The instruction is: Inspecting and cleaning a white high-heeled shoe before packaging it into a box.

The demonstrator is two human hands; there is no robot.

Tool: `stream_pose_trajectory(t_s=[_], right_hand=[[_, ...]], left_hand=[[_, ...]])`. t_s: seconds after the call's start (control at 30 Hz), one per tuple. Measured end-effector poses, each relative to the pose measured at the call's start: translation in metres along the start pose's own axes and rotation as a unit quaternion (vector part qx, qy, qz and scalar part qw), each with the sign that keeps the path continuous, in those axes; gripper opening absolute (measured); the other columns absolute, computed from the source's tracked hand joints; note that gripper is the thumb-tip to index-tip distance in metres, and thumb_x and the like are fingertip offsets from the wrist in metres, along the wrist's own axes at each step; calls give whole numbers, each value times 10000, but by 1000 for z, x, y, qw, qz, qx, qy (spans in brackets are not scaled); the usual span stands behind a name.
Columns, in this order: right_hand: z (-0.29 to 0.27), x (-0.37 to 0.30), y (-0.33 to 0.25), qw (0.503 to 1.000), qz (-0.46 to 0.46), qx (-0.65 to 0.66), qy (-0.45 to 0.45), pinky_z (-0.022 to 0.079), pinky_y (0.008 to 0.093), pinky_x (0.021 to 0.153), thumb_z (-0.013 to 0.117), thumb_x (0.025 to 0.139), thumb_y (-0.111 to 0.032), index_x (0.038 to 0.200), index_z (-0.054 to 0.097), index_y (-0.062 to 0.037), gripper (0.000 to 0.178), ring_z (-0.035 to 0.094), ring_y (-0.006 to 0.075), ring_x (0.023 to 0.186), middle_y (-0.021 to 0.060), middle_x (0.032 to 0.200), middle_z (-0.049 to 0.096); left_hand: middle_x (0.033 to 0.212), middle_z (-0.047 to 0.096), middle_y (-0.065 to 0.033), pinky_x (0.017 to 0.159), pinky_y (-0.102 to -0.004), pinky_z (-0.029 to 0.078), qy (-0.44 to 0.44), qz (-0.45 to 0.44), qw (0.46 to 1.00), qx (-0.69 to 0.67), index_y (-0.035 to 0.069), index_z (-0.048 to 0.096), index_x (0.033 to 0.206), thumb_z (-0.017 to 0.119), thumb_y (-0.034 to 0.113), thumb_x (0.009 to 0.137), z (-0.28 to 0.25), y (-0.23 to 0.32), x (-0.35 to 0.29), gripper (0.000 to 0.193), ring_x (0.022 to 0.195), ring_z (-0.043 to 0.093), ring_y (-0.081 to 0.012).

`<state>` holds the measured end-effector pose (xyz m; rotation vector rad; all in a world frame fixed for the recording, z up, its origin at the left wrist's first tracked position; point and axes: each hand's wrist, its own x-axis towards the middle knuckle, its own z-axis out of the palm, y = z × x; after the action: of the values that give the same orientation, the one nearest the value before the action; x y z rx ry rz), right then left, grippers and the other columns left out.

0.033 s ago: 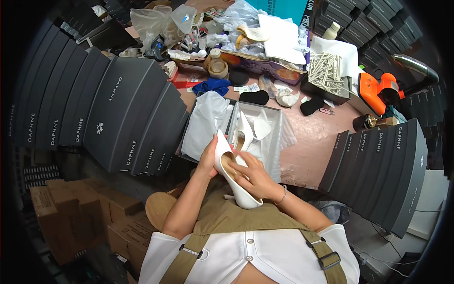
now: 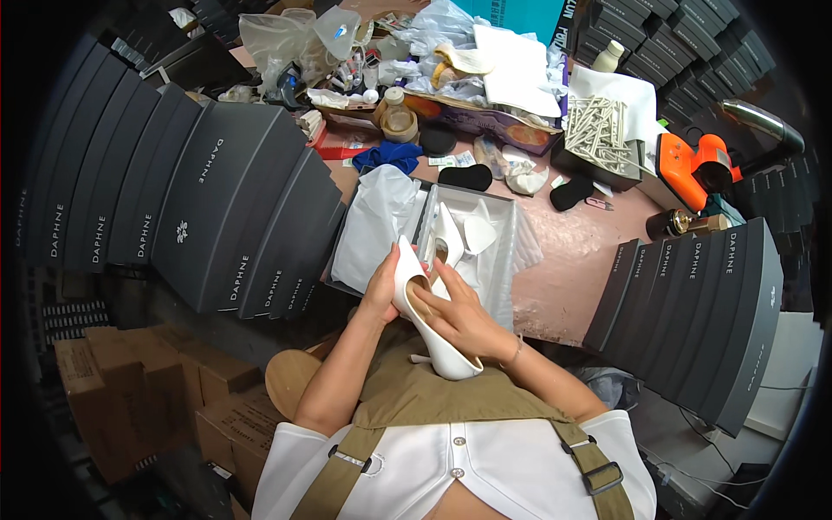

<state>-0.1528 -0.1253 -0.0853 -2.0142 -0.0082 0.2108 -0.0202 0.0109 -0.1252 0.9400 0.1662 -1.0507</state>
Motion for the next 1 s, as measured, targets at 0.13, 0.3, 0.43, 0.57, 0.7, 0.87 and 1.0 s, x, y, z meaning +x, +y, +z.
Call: stream_pose_trajectory(t_s=[0.13,0.3,0.43,0.57,0.7,0.87,1.0], right_hand=[[26,45,24,985,33,-159,59,140,694,1029,474,877,-241,958,636,-15,290,62,472,1395,250,1525,57],[56,61,48,970,75,-216,84,196,705,1001,522,836,-223,773,672,3,279,211,462,1363,276,1420,327],[55,56,52,969,57,-229,75,274,700,953,525,821,-193,744,663,4,252,364,446,1268,248,1179,525],[47,29,33,973,77,-190,107,281,698,949,518,842,-177,792,637,33,246,355,436,1279,258,1223,492],[35,19,19,980,57,-130,138,199,695,1003,491,877,-183,854,598,53,261,196,451,1366,284,1441,244],[27,40,29,990,-1,-96,103,64,586,1105,457,885,-123,855,511,32,167,-3,432,1415,247,1532,8],[4,21,10,991,-82,-105,1,74,566,1114,468,891,-147,1001,573,1,212,-12,448,1410,226,1540,4]], left_hand=[[1214,545,-142,968,-376,430,31,-29,999,-6,25,417,1304,354,452,994,2,-18,7,531,1150,520,-237],[1194,551,-143,943,-367,435,158,-17,986,54,4,449,1264,382,428,992,-6,-25,1,508,1117,534,-231],[1120,574,-127,892,-360,457,128,-16,989,68,-2,476,1214,390,415,993,-11,-35,-1,480,1027,564,-219],[1072,583,-122,862,-332,471,83,6,993,78,-17,494,1188,411,399,993,13,-29,-7,468,981,573,-191],[1104,578,-128,877,-328,466,50,28,995,85,-23,486,1209,389,391,1001,7,-27,0,473,1005,567,-190],[1143,575,-138,917,-338,451,14,26,997,69,-4,480,1237,347,427,1004,12,-15,8,508,1068,559,-207],[1133,579,-133,907,-357,467,-6,-4,999,43,23,449,1260,339,482,990,9,-15,8,544,1057,567,-215]])
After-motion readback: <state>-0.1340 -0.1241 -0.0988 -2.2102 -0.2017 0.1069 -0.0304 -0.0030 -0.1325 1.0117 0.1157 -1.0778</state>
